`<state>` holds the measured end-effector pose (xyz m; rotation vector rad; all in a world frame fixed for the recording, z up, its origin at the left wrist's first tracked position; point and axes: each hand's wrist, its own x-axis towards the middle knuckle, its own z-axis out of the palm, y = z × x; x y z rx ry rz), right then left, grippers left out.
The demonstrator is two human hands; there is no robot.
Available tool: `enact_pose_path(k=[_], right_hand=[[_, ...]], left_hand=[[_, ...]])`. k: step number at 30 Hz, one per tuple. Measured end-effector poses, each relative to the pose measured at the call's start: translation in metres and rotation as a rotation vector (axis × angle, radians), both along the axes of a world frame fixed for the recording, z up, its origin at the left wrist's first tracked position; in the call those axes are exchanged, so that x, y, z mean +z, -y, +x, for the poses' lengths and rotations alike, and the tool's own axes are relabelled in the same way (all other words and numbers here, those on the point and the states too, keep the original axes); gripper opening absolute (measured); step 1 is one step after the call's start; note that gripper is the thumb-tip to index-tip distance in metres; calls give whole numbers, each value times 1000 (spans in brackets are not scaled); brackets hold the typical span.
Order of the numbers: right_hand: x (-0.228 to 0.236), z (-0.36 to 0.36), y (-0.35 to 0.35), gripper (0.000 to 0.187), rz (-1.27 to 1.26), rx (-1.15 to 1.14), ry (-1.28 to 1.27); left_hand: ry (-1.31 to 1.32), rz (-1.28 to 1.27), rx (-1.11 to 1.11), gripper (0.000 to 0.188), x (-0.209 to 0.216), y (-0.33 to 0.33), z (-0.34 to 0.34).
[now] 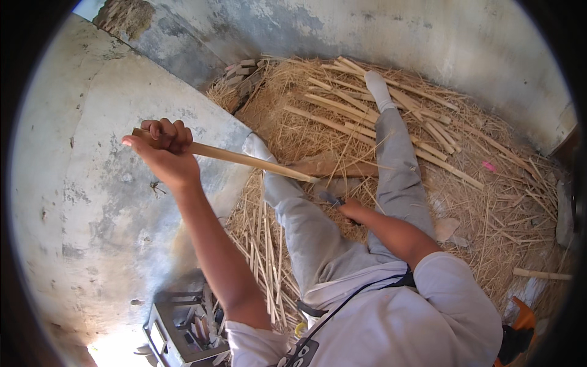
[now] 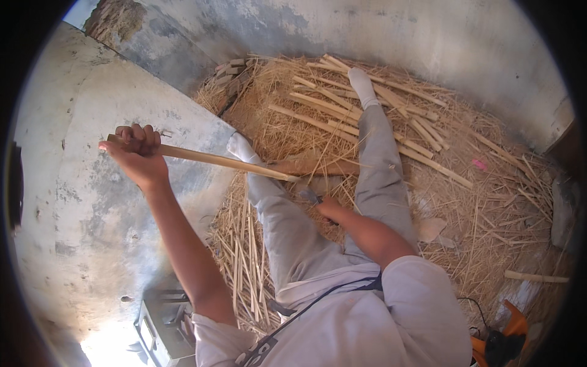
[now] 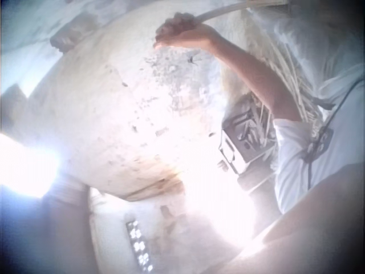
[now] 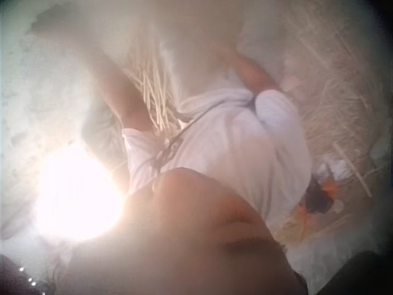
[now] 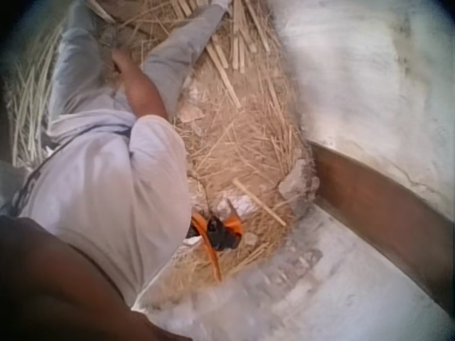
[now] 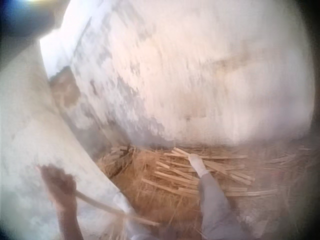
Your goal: The person sits on a straw-covered floor and uses a knife to shave thin strips from a wooden stick. They repeatedly scrape the stick's surface to create fine wood shavings, which fall onto the straw below.
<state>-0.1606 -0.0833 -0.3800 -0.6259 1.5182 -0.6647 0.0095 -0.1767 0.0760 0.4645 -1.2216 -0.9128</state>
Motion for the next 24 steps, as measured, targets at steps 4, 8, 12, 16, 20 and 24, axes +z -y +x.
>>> enact_pose_path(k=[4,8,12,16,20,24], right_hand=[[-3,-11,7,33,33,93,-150],[-9,-15,17,38,17,36,-139],[1,-10,11,40,-65,95,-236],[10,-8,-2,39,-460,279,-399],[34,5,-13,38,-552,256,-456],[-33,-14,13,39,-112,95,-473]], left_hand=[[-28,83,-182,59,3,-8,20],[-177,135,-243,55,3,-20,19],[-99,60,-366,57,-4,-16,49],[-117,20,215,62,-2,-26,45],[-118,-119,369,63,31,-55,68],[-91,-305,306,62,98,-84,96]])
